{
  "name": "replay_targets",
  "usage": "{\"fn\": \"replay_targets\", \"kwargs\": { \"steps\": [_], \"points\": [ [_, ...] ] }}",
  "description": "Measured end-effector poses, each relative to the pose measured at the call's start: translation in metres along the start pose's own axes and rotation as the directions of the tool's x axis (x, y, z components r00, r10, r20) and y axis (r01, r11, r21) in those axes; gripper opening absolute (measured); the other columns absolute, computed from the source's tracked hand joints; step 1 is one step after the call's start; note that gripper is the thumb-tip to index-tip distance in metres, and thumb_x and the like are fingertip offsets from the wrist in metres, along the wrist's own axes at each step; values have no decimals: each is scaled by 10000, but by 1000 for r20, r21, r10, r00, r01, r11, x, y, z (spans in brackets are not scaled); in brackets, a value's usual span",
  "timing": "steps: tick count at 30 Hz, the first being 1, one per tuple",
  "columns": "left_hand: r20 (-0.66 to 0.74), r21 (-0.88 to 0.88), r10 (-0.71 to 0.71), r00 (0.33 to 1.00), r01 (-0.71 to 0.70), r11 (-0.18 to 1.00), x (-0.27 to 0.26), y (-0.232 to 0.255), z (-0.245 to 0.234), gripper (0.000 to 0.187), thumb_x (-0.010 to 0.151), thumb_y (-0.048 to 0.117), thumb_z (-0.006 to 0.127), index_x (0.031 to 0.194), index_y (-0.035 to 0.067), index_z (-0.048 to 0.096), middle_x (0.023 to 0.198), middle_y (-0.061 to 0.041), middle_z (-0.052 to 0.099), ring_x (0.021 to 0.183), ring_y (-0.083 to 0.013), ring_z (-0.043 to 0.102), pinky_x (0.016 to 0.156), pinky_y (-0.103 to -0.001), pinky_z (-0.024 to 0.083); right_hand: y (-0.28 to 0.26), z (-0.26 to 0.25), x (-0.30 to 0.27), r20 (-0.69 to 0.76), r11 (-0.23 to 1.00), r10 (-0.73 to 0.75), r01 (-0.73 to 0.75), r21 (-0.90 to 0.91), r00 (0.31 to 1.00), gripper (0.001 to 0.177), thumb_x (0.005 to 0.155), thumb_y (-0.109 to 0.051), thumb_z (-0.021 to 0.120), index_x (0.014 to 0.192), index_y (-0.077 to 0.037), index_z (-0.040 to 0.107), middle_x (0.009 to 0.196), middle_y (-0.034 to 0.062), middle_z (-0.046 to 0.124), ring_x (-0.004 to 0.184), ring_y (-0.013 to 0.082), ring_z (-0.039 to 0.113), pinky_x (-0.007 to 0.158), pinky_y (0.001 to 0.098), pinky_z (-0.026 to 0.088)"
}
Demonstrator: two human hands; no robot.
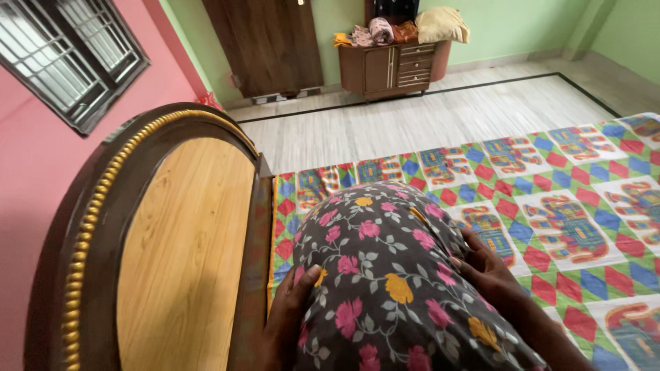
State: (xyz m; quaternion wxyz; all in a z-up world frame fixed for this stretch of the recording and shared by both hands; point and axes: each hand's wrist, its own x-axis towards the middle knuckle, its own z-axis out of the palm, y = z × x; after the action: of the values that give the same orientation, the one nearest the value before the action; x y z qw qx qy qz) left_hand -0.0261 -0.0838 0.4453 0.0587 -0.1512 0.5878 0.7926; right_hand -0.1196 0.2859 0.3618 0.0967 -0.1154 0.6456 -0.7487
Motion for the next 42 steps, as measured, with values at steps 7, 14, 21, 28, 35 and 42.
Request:
{"fn": "replay_targets", "kwargs": {
  "steps": [7,14,21,28,35,42],
  "points": [
    [-6,-7,11,1000,-11,1000,-31,30,-9,585,855,432,672,1295,48,638,1164,-77,724,1047,-181,669,945,-348,520,-23,23,-1,49,998,-60,61,-26,997,778,882,-266,710,1542,-14,384,1441,137,608,1311,208,560,1079,376,432],
    [69,-32,108,992,-106,994,-64,67,-32,595,861,433,655,1318,53,634,1196,-99,738,1064,-202,691,954,-360,534,-45,65,-9,39,989,-139,141,-37,989,769,889,-273,691,1539,-7,377,1480,131,576,1347,196,536,1095,366,416],
    [62,-5,131,990,-130,991,-83,87,-83,529,864,415,644,1268,73,633,1071,-67,725,943,-169,676,858,-335,540,-67,122,-24,1,991,-131,131,1,991,751,895,-265,692,1533,-8,391,1468,128,588,1323,189,543,1077,362,431],
    [134,-7,160,978,-161,987,-108,109,-132,514,872,432,638,1218,53,668,1016,-48,733,900,-141,678,821,-303,543,-83,177,-39,-36,989,-145,144,-27,989,744,880,-273,687,1530,-34,413,1422,101,634,1281,170,585,1055,359,460],
    [150,-39,156,976,-152,988,-141,136,-160,546,882,429,647,1242,19,655,1058,-87,731,938,-171,681,853,-320,539,-90,215,-52,-74,987,-156,152,-55,985,772,872,-265,705,1539,-19,404,1382,127,660,1248,192,611,1035,367,480],
    [72,-7,154,985,-154,988,-175,152,-181,555,871,437,640,1248,30,665,1041,-84,713,940,-170,660,852,-331,526,-107,248,-60,-75,982,-188,186,-36,979,775,866,-262,703,1537,-16,404,1375,132,666,1229,194,625,1015,368,501]
  ]
}}
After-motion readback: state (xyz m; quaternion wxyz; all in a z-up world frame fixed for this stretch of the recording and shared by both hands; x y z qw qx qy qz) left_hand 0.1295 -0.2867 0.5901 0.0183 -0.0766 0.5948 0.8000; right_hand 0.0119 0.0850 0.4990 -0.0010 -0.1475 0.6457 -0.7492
